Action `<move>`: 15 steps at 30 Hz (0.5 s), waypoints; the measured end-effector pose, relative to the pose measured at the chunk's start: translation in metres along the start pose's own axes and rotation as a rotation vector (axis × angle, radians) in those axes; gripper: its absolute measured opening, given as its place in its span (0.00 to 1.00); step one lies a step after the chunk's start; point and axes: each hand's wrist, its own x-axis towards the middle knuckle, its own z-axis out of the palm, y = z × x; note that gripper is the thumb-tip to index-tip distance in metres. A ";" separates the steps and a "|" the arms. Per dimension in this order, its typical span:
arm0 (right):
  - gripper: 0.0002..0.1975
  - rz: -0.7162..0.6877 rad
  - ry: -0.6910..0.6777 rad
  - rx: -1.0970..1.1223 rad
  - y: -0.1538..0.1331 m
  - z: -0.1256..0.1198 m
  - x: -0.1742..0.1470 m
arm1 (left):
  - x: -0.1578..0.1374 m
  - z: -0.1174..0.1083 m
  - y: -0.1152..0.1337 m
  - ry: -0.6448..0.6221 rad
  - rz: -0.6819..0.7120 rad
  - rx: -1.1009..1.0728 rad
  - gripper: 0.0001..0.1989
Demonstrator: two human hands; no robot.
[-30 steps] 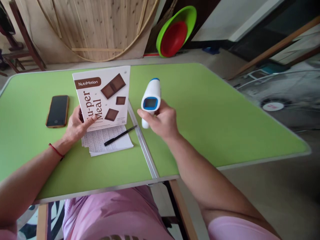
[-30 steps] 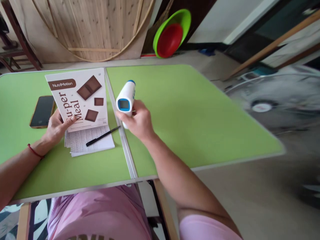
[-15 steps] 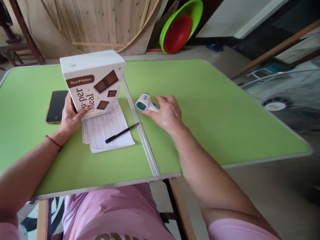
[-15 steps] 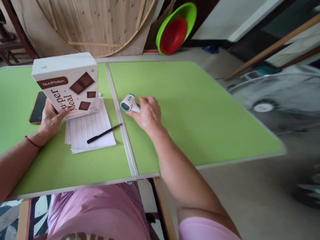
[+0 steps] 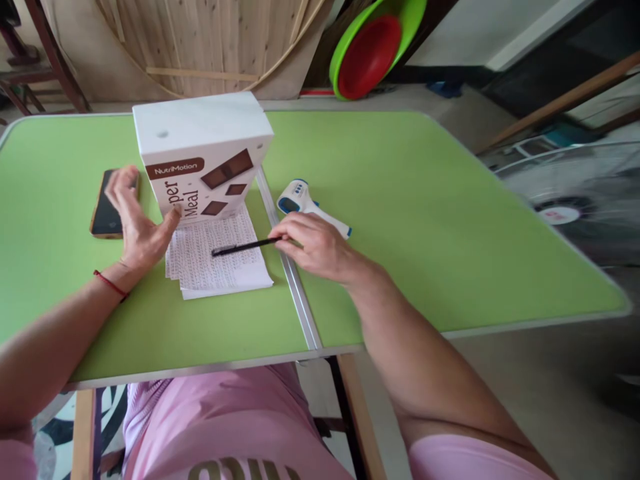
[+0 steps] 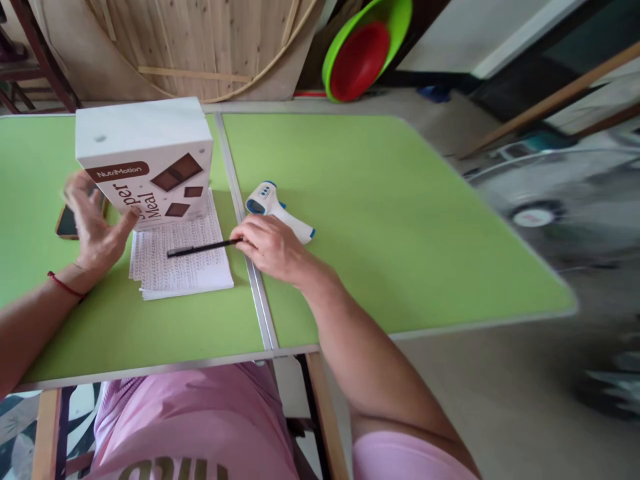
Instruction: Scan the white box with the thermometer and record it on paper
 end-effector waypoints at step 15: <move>0.02 0.458 0.163 0.659 -0.056 0.024 0.002 | -0.046 0.020 0.065 -0.706 0.699 0.288 0.14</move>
